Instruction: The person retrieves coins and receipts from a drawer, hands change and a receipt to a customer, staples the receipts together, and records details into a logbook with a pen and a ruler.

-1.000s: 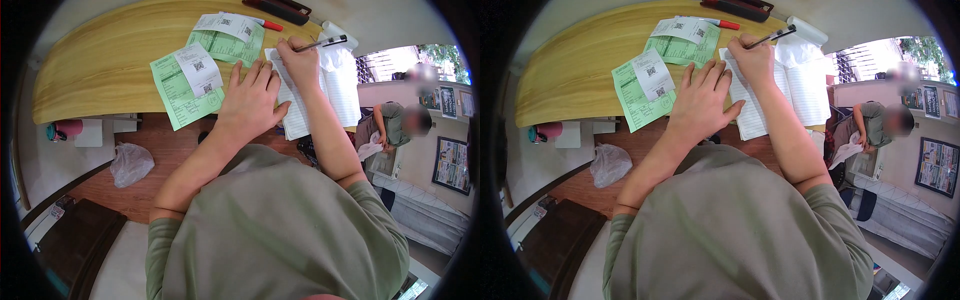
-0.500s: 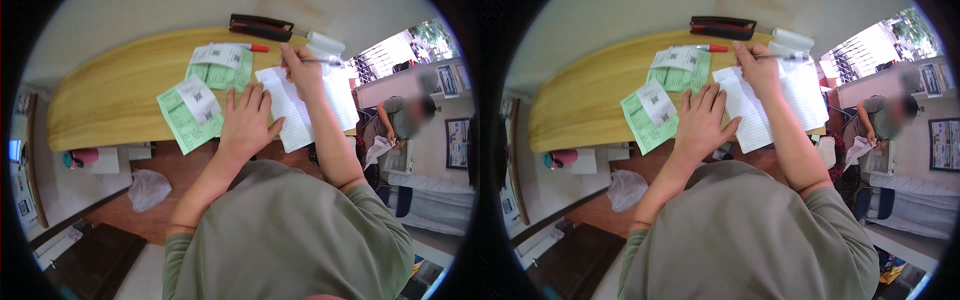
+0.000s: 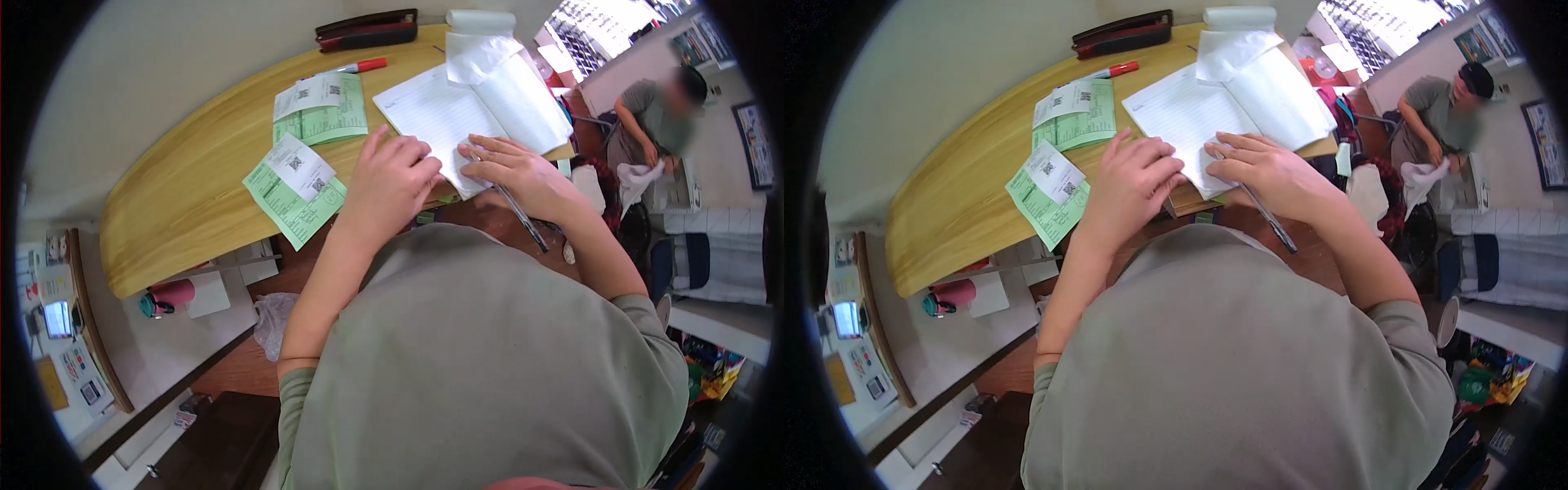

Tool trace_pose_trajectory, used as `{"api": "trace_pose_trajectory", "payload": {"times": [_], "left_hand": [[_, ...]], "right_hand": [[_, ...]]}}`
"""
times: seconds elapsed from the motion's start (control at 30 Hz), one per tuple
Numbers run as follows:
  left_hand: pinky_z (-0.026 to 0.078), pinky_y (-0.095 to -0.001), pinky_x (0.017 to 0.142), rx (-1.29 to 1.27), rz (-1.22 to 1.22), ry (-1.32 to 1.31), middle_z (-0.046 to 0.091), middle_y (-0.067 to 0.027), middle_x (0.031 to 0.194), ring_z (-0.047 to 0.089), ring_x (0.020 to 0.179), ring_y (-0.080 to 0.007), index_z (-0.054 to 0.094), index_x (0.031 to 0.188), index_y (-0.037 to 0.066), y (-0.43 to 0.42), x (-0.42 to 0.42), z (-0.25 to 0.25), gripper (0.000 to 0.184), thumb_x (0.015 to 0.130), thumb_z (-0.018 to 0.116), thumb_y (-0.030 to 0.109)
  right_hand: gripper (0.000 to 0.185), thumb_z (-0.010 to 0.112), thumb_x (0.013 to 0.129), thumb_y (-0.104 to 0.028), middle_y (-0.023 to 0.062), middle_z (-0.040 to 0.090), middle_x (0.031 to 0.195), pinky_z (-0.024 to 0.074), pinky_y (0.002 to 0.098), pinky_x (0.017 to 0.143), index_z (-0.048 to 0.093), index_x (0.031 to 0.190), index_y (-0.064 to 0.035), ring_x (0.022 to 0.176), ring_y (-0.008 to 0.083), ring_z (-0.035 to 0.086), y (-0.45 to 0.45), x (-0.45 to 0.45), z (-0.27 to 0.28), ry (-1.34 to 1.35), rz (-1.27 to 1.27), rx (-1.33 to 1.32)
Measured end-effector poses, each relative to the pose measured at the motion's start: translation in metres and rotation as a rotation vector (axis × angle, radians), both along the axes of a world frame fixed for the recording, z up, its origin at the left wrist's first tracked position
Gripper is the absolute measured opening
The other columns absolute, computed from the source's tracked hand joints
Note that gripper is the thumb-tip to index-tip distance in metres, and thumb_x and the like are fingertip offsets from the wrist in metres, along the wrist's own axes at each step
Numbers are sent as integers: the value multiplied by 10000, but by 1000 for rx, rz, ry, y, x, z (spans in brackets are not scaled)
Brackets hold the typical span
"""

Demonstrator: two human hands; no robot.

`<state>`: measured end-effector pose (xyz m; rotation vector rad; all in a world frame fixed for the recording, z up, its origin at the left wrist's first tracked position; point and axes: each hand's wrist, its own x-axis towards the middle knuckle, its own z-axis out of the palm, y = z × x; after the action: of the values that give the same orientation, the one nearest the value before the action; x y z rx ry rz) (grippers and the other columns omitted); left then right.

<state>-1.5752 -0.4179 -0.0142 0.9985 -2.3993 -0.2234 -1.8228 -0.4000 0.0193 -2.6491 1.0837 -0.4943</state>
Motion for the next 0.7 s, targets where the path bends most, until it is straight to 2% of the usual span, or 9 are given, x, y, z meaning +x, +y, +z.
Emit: {"api": "trace_pose_trajectory", "payload": {"times": [0.07,0.2,0.3,0.4,0.43,0.5,0.6,0.67,0.7], "left_hand": [[386,-502,1054,17,-8,26,660,-47,1066,613,1066,-243,699,959,106,-6,0,7,170,818,718,199],[482,-399,928,15,90,229,648,-91,1100,631,991,-276,679,1038,58,-5,2,12,238,839,725,179],[514,-327,820,219,161,413,639,-111,1101,636,934,-263,665,1072,33,1,10,4,230,881,702,157],[515,-300,778,365,201,526,641,-110,1064,638,880,-222,657,1069,16,7,17,0,195,909,673,126],[515,-313,770,356,195,522,637,-123,1053,635,867,-253,652,1067,12,8,18,-5,195,911,663,128],[515,-339,753,332,194,519,629,-148,1032,631,840,-314,641,1062,5,7,20,-16,195,915,644,133],[511,-351,742,426,204,494,632,-154,986,626,830,-316,641,1050,-8,13,15,-9,198,916,638,138],[511,-362,739,482,297,550,627,-161,997,620,839,-323,643,1044,-12,15,7,-8,207,916,638,151],[511,-367,737,514,345,582,624,-165,1002,617,844,-327,644,1041,-14,17,4,-8,212,916,638,157]], "right_hand": [[341,776,755,-153,104,661,1217,498,406,979,674,1063,-50,1180,320,590,-1,-2,-15,-118,-58,32],[121,751,788,-78,141,687,1152,523,349,906,718,901,-51,1110,278,636,-5,-10,-33,-392,-207,302],[90,763,771,-59,136,700,1113,524,319,875,712,844,-43,1045,228,654,-1,-4,-33,-457,-301,320],[106,767,780,-73,116,708,1072,526,294,849,701,849,-27,1000,188,654,0,-7,-45,-720,-404,512],[98,750,827,-109,61,703,934,520,264,776,700,862,-32,919,130,639,0,-5,-47,-818,-401,493],[104,738,856,-133,25,663,848,499,245,717,698,867,-38,849,101,606,0,-15,-52,-868,-551,637],[128,716,895,-165,-32,582,744,450,226,670,691,864,-43,743,53,523,-5,-21,-55,-995,-533,666],[145,700,909,-165,-24,584,761,448,227,696,681,861,-30,748,51,513,-7,-21,-56,-1111,-515,619],[128,648,948,-144,-7,597,813,454,239,734,646,894,-28,768,59,527,-10,-22,-58,-1343,-446,691]]}}
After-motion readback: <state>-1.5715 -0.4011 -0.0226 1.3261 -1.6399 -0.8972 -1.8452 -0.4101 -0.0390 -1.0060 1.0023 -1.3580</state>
